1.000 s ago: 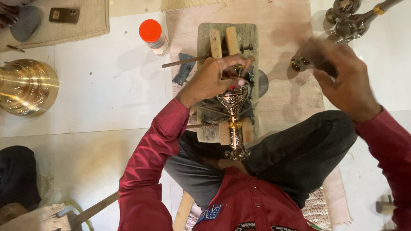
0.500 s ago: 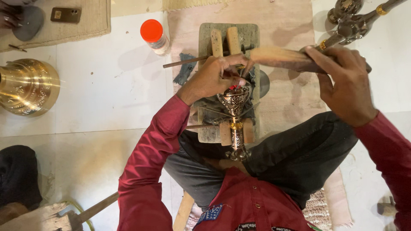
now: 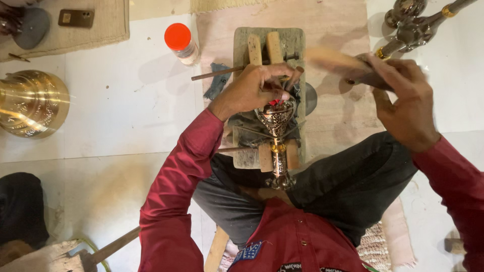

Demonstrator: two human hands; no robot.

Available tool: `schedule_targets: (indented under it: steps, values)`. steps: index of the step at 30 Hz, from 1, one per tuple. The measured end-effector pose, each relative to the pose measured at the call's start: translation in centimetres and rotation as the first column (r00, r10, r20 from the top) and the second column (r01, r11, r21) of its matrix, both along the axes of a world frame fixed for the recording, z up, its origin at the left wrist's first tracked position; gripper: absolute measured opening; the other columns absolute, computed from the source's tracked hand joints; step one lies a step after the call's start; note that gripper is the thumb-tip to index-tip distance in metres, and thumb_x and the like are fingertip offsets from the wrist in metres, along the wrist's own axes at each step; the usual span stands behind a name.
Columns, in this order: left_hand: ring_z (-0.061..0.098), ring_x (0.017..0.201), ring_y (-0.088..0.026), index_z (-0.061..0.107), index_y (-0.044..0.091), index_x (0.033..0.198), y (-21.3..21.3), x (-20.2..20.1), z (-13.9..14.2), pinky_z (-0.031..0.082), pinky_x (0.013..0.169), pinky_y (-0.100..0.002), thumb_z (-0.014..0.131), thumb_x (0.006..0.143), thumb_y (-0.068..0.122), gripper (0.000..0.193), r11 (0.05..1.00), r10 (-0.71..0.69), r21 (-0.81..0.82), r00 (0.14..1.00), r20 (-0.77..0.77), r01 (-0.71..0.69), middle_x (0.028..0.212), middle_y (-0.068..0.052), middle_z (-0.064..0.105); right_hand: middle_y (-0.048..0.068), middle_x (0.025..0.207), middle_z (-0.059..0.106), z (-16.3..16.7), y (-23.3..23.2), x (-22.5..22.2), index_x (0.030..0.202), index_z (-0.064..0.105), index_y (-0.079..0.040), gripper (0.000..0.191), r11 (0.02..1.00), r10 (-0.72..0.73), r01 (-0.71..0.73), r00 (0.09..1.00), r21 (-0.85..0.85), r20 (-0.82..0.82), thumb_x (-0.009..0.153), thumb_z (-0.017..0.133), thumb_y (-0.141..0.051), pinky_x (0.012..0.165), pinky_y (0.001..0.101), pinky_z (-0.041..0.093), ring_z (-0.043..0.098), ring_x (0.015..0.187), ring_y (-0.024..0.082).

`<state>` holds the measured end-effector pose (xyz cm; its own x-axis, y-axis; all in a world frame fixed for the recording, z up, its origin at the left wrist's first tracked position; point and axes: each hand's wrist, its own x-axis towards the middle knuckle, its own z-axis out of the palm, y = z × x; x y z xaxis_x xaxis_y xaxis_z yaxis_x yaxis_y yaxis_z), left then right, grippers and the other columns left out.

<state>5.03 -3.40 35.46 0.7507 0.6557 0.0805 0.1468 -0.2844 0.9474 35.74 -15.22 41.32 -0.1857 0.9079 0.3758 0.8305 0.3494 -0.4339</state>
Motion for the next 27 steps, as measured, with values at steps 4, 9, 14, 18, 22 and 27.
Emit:
schedule_targets:
  steps: [4, 9, 14, 18, 22, 27]
  values:
    - [0.077, 0.100, -0.018, 0.064, 0.016, 0.135, 0.0, 0.2, -0.1, 0.065, 0.094, -0.034, 0.080, 0.091, 0.009, 0.048, 0.995, -0.008, 0.095, 1.000, 0.001, 0.008, 0.138, -0.008, 0.068, 0.011, 0.129, 0.061, 0.1, -0.5, -0.6, 0.150, 0.050, -0.015, 0.059, 0.993, 0.004, -0.047, 0.930, -0.108, -0.367, 0.095, 0.067, 0.000, 0.097, 0.0338, 0.057, 0.063, 0.114, 0.024]
    - [0.076, 0.103, -0.020, 0.063, 0.015, 0.136, -0.7, -0.3, -0.1, 0.063, 0.094, -0.035, 0.080, 0.094, 0.010, 0.045, 0.992, 0.051, 0.115, 0.996, 0.075, -0.060, 0.136, -0.010, 0.069, 0.020, 0.119, 0.063, -0.8, -1.0, 0.0, 0.151, 0.057, -0.010, 0.063, 1.000, -0.006, 0.011, 0.977, -0.024, 0.215, 0.090, 0.067, 0.000, 0.086, 0.0455, 0.055, 0.064, 0.104, 0.038]
    - [0.076, 0.088, -0.011, 0.067, 0.013, 0.128, -2.3, -1.5, -0.2, 0.062, 0.083, -0.028, 0.078, 0.097, 0.013, 0.033, 0.973, 0.232, 0.012, 0.973, 0.004, -0.232, 0.103, -0.005, 0.081, 0.019, 0.115, 0.063, -2.8, -1.6, 0.5, 0.152, 0.056, -0.017, 0.063, 0.962, 0.124, -0.082, 0.981, -0.261, 0.147, 0.091, 0.073, -0.014, 0.076, 0.0421, 0.057, 0.064, 0.093, 0.032]
    - [0.069, 0.092, -0.008, 0.064, 0.008, 0.133, -3.4, -1.6, -0.5, 0.061, 0.083, -0.025, 0.078, 0.097, 0.010, 0.038, 0.967, 0.255, -0.056, 0.959, 0.120, -0.250, 0.100, -0.005, 0.075, 0.018, 0.120, 0.062, -3.6, -1.9, 0.8, 0.152, 0.052, -0.018, 0.065, 0.940, 0.151, -0.078, 0.968, -0.331, 0.202, 0.090, 0.072, -0.020, 0.074, 0.0389, 0.059, 0.065, 0.089, 0.027]
    - [0.073, 0.094, -0.009, 0.063, 0.008, 0.132, -3.7, -1.4, -0.8, 0.062, 0.079, -0.026, 0.078, 0.095, 0.010, 0.039, 0.965, 0.253, 0.022, 0.951, 0.179, -0.261, 0.119, -0.003, 0.071, 0.010, 0.117, 0.065, -3.0, -1.2, 1.2, 0.151, 0.058, -0.022, 0.060, 0.987, 0.151, -0.118, 0.906, -0.108, 0.395, 0.092, 0.071, -0.019, 0.080, 0.0401, 0.059, 0.064, 0.097, 0.025]
    - [0.073, 0.093, -0.009, 0.062, 0.010, 0.139, -3.8, -1.3, -1.2, 0.063, 0.079, -0.025, 0.079, 0.096, 0.012, 0.046, 0.949, 0.311, 0.009, 0.939, 0.145, -0.316, 0.111, -0.002, 0.077, 0.009, 0.115, 0.068, 0.4, 0.2, 1.5, 0.146, 0.062, -0.028, 0.049, 0.974, 0.139, 0.011, 0.765, -0.228, 0.629, 0.097, 0.069, -0.024, 0.062, 0.0362, 0.059, 0.065, 0.076, 0.020]
